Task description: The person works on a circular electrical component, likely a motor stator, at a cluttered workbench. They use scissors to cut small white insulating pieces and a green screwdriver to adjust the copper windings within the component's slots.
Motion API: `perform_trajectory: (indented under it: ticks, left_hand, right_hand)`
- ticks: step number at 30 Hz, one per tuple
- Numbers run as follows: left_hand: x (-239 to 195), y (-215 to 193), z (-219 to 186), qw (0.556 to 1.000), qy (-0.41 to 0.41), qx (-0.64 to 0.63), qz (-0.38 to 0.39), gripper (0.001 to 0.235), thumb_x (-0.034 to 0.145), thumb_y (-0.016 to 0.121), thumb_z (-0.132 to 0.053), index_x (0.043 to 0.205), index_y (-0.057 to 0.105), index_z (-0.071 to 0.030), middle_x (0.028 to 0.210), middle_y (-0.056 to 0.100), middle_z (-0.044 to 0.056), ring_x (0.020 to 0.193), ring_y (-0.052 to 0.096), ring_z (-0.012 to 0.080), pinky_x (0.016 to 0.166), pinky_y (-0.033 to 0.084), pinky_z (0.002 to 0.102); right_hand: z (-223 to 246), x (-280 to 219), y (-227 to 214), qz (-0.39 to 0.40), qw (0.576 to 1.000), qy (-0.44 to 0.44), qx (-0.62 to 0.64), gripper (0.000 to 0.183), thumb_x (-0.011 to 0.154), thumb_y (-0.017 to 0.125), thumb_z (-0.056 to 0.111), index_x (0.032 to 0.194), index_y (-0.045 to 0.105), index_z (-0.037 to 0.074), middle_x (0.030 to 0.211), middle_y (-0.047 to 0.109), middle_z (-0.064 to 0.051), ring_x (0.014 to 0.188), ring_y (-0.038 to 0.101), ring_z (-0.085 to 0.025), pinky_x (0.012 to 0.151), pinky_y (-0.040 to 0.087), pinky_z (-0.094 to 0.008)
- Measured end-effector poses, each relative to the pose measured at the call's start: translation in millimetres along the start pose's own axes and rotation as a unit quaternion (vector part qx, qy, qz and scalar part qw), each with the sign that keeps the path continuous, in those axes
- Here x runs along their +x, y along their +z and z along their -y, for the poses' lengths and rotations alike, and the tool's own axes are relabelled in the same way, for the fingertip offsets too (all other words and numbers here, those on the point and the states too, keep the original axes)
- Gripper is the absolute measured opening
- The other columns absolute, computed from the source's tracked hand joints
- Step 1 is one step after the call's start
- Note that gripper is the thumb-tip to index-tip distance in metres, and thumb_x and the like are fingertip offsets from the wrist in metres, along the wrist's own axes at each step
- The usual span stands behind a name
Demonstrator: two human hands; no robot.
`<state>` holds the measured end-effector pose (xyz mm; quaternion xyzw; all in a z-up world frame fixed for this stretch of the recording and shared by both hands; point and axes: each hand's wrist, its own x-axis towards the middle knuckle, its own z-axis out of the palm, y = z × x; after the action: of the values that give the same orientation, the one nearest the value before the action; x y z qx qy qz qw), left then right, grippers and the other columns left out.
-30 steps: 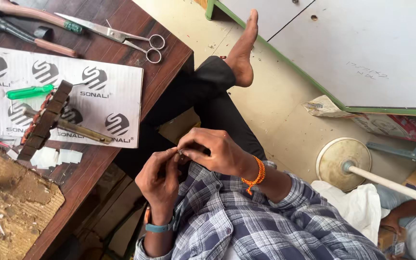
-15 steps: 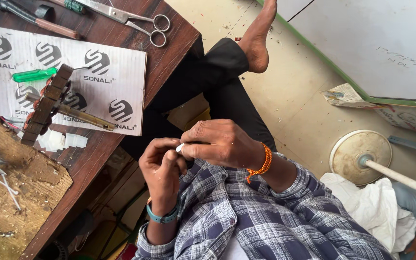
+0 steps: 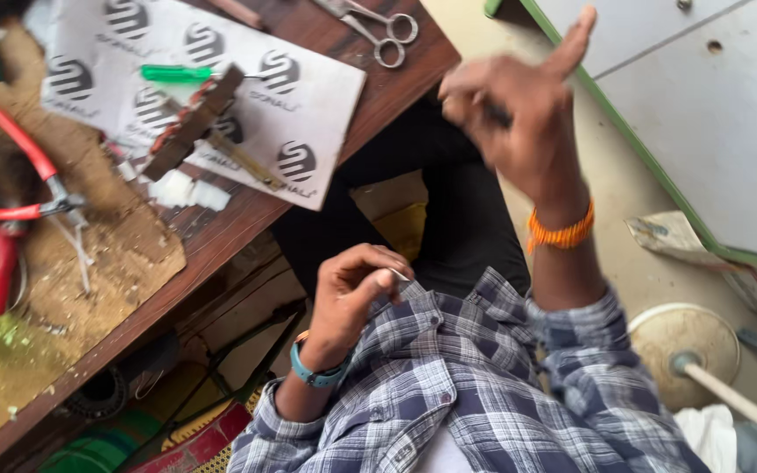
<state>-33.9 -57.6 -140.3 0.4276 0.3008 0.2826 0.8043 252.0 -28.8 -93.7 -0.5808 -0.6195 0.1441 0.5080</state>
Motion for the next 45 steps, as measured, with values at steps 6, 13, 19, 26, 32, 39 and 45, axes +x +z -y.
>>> perform_trajectory:
  ticks: [6, 13, 19, 26, 32, 39, 45]
  left_hand:
    - [0.3, 1.2, 9.6, 0.999, 0.035, -0.03, 0.006, 0.016, 0.1, 0.074, -0.013, 0.106, 0.073, 0.001, 0.095, 0.075, 0.016, 0.079, 0.071, 0.0172, 0.065, 0.059, 0.029]
    - [9.8, -12.5, 2.1, 0.999, -0.018, -0.01, -0.046, 0.03, 0.086, 0.078, -0.012, 0.114, 0.074, -0.002, 0.086, 0.075, 0.013, 0.077, 0.071, 0.0143, 0.07, 0.057, 0.025]
    - [33.7, -3.6, -6.3, 0.999, -0.006, -0.042, 0.006, 0.019, 0.093, 0.08, -0.013, 0.103, 0.075, 0.003, 0.085, 0.076, 0.014, 0.068, 0.07, 0.0161, 0.06, 0.056, 0.027]
    - [75.3, 23.4, -15.3, 0.994, 0.045, 0.095, 0.001, 0.019, 0.096, 0.075, -0.014, 0.107, 0.075, 0.001, 0.091, 0.076, 0.01, 0.077, 0.072, 0.0124, 0.067, 0.056, 0.022]
    - [108.3, 41.1, 6.8, 0.985, 0.061, 0.163, 0.004, 0.018, 0.099, 0.074, -0.01, 0.108, 0.076, 0.005, 0.093, 0.076, 0.011, 0.081, 0.07, 0.0121, 0.069, 0.055, 0.023]
    - [117.3, 43.3, 20.6, 0.985, 0.043, 0.165, -0.016, 0.022, 0.098, 0.074, -0.018, 0.103, 0.074, 0.004, 0.09, 0.078, 0.009, 0.084, 0.077, 0.0114, 0.069, 0.058, 0.021]
    - [113.4, 41.8, 17.8, 0.98, 0.04, 0.193, -0.027, 0.021, 0.097, 0.074, -0.02, 0.101, 0.075, 0.001, 0.088, 0.079, 0.007, 0.082, 0.078, 0.0119, 0.061, 0.056, 0.019]
  right_hand:
    - [-46.5, 50.9, 41.8, 0.0, 0.966, -0.1, -0.238, 0.028, 0.098, 0.082, 0.026, 0.116, 0.07, 0.009, 0.105, 0.074, -0.006, 0.083, 0.073, -0.02, 0.067, 0.058, -0.032]
    - [5.1, 18.8, 21.2, 0.088, 0.942, 0.037, -0.321, 0.039, 0.096, 0.082, 0.023, 0.129, 0.065, 0.012, 0.098, 0.074, -0.01, 0.08, 0.074, -0.024, 0.075, 0.057, -0.038]
    - [-11.8, 0.2, 1.3, 0.123, 0.972, 0.171, -0.1, 0.061, 0.091, 0.078, 0.014, 0.147, 0.054, 0.013, 0.093, 0.073, -0.009, 0.085, 0.071, -0.017, 0.083, 0.055, -0.033]
    - [-38.7, -82.7, -19.2, 0.099, 0.897, 0.333, 0.274, 0.05, 0.094, 0.071, 0.003, 0.143, 0.061, 0.005, 0.095, 0.068, -0.002, 0.083, 0.063, -0.011, 0.073, 0.052, -0.025]
    - [-30.7, -148.1, -13.8, 0.244, 0.814, 0.423, 0.313, 0.067, 0.072, 0.085, 0.014, 0.135, 0.064, 0.006, 0.092, 0.07, -0.001, 0.085, 0.067, -0.01, 0.076, 0.056, -0.027]
    - [-16.7, -161.8, -10.6, 0.299, 0.785, 0.448, 0.307, 0.073, 0.067, 0.089, 0.015, 0.135, 0.066, 0.002, 0.082, 0.071, -0.002, 0.077, 0.067, -0.011, 0.07, 0.054, -0.026]
    - [-12.3, -159.9, -12.6, 0.287, 0.785, 0.457, 0.304, 0.059, 0.077, 0.076, 0.005, 0.135, 0.065, -0.001, 0.078, 0.071, -0.004, 0.073, 0.068, -0.011, 0.068, 0.055, -0.027]
